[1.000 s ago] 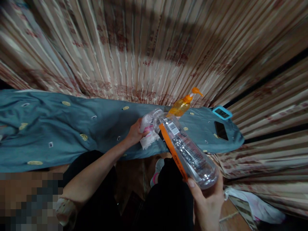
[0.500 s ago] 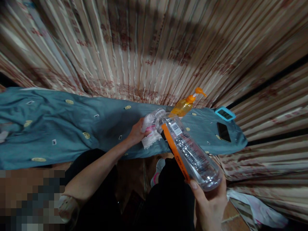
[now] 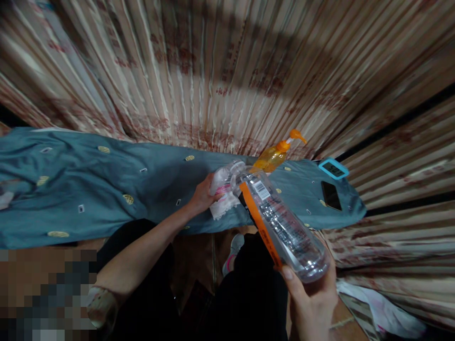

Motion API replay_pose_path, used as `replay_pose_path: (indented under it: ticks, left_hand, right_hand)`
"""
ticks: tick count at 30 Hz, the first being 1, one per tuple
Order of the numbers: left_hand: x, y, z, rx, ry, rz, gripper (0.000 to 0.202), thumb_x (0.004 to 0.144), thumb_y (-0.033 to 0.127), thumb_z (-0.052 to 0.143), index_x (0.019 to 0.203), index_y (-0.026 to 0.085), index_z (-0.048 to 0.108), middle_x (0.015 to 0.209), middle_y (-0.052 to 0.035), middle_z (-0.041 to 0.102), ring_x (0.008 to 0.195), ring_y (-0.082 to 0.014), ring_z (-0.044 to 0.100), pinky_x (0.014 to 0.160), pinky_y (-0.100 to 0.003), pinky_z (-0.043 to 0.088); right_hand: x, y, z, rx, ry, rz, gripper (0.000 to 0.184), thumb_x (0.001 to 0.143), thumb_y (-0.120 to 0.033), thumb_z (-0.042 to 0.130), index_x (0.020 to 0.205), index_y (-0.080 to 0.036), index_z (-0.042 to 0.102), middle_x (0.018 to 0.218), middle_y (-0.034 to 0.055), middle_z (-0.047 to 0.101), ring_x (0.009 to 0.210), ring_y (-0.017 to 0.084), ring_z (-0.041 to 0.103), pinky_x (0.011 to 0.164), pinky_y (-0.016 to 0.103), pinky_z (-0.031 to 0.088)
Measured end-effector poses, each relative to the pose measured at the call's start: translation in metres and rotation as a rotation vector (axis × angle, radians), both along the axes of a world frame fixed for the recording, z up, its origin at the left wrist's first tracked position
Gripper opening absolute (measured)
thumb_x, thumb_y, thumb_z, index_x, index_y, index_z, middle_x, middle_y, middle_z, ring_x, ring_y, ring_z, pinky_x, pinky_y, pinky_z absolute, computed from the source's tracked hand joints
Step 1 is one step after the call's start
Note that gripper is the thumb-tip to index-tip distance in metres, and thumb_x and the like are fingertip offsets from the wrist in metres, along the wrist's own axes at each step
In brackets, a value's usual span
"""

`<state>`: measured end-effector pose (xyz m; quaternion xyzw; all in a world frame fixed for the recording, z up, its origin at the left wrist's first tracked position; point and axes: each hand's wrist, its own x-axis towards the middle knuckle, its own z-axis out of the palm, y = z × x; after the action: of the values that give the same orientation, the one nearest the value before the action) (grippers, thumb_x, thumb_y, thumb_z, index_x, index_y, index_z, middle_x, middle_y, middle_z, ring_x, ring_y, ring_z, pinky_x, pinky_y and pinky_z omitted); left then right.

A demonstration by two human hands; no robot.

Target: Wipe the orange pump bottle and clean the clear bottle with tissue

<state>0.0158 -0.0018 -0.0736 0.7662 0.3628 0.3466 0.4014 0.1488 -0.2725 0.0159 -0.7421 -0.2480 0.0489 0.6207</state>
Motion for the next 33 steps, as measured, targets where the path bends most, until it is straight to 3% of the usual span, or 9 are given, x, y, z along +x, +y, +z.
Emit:
replay_pose_path:
  ticks: [7, 20, 27, 33]
  left_hand:
    - [0.000, 0.000, 0.000, 0.035, -0.006, 0.009, 0.052, 0.076, 0.018, 0.077, 0.123, 0.019, 0.056, 0.121, -0.0075, 0.070, 0.109, -0.0278, 0.068, 0.097, -0.039, 0.054]
    - [0.000, 0.000, 0.000, 0.013, -0.030, -0.007, 0.051, 0.076, 0.018, 0.077, 0.122, 0.018, 0.057, 0.119, -0.0073, 0.071, 0.107, -0.0271, 0.068, 0.097, -0.039, 0.054]
    - [0.000, 0.002, -0.004, 0.024, -0.016, -0.003, 0.057, 0.075, 0.020, 0.078, 0.127, 0.018, 0.055, 0.125, -0.0105, 0.069, 0.113, -0.0294, 0.067, 0.101, -0.043, 0.052]
    - [0.000, 0.001, -0.001, 0.027, -0.023, -0.004, 0.054, 0.075, 0.019, 0.077, 0.125, 0.018, 0.056, 0.122, -0.0091, 0.070, 0.111, -0.0285, 0.068, 0.099, -0.042, 0.053]
  right_hand:
    - [0.000, -0.003, -0.003, -0.031, -0.073, 0.035, 0.092, 0.070, -0.052, 0.083, 0.147, -0.016, 0.052, 0.140, 0.0157, 0.056, 0.133, 0.041, 0.049, 0.115, 0.065, 0.029]
    - [0.002, -0.006, -0.003, -0.063, -0.075, 0.065, 0.092, 0.072, -0.052, 0.082, 0.150, -0.018, 0.048, 0.141, 0.0143, 0.056, 0.131, 0.041, 0.050, 0.113, 0.064, 0.033]
    - [-0.004, -0.002, 0.001, -0.039, -0.053, 0.061, 0.092, 0.071, -0.052, 0.082, 0.150, -0.018, 0.049, 0.144, 0.0140, 0.054, 0.132, 0.041, 0.049, 0.113, 0.066, 0.032]
    - [-0.006, 0.002, 0.007, 0.005, 0.029, 0.010, 0.095, 0.060, -0.049, 0.090, 0.143, -0.019, 0.057, 0.140, 0.0164, 0.058, 0.130, 0.047, 0.050, 0.110, 0.074, 0.028]
